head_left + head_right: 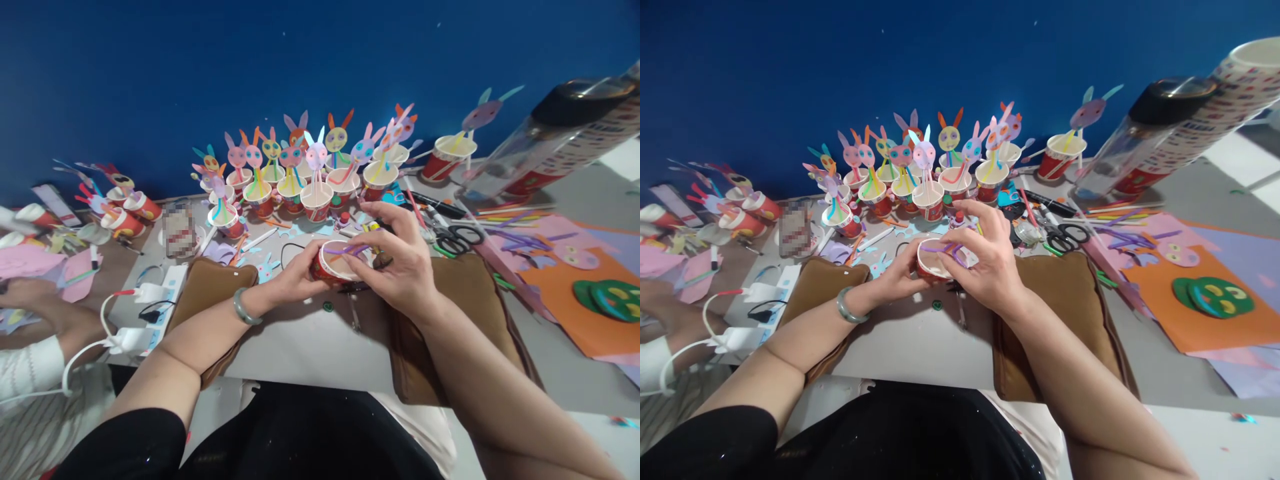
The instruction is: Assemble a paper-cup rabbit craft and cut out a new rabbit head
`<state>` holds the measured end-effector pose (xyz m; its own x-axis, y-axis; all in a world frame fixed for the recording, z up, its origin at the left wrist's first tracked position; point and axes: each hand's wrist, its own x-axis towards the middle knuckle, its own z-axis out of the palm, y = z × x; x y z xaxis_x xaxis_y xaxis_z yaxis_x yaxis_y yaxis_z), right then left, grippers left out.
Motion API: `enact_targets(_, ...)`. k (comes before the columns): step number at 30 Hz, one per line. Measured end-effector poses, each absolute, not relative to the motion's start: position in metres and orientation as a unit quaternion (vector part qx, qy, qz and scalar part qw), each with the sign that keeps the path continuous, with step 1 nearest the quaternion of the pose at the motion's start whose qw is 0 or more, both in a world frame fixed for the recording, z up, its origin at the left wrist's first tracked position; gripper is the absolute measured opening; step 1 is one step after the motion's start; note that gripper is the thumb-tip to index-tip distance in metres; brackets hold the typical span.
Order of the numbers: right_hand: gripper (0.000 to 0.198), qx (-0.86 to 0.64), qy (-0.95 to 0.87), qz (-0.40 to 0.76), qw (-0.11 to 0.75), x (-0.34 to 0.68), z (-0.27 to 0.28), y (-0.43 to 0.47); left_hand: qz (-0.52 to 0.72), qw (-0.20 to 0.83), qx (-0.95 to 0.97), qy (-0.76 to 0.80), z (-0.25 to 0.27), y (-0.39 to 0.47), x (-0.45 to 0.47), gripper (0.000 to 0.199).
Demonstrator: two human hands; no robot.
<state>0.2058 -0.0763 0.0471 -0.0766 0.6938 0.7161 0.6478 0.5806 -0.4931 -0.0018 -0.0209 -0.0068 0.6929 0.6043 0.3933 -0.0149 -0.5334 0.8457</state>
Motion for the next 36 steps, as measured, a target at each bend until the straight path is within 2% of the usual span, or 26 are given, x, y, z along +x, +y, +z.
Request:
enact_targets(3, 0.02, -0.454, -0.751, -0.008, 0.48, 0.206, 0.046, -0.076, 0.338, 0.45, 0.806, 0.184, -0.01, -0.022, -0.001, 0.069)
enact_targets(7, 0.007, -0.439, -0.789, -0.073, 0.424, 0.207, 0.042, -0.075, 0.355, 0.417, 0.82, 0.167, -0.013, -0.021, -0.002, 0.068)
enact_targets(11, 0.009, -0.443, -0.807, -0.123, 0.371, 0.207, 0.038, -0.075, 0.363, 0.369, 0.844, 0.143, -0.011, -0.02, -0.002, 0.066)
enact_targets(15, 0.01, -0.452, -0.817, -0.102, 0.345, 0.206, 0.035, -0.075, 0.357, 0.374, 0.846, 0.134, -0.011, -0.022, -0.003, 0.069)
enact_targets(21, 0.013, -0.444, -0.827, -0.014, 0.345, 0.203, 0.04, -0.079, 0.311, 0.438, 0.827, 0.165, -0.014, -0.026, -0.004, 0.071)
enact_targets(25, 0.012, -0.453, -0.82, 0.023, 0.349, 0.201, 0.043, -0.082, 0.298, 0.42, 0.841, 0.167, -0.008, -0.026, -0.003, 0.067)
enact_targets(36, 0.012, -0.446, -0.82, 0.005, 0.358, 0.205, 0.041, -0.076, 0.259, 0.414, 0.862, 0.14, 0.006, -0.019, -0.006, 0.066)
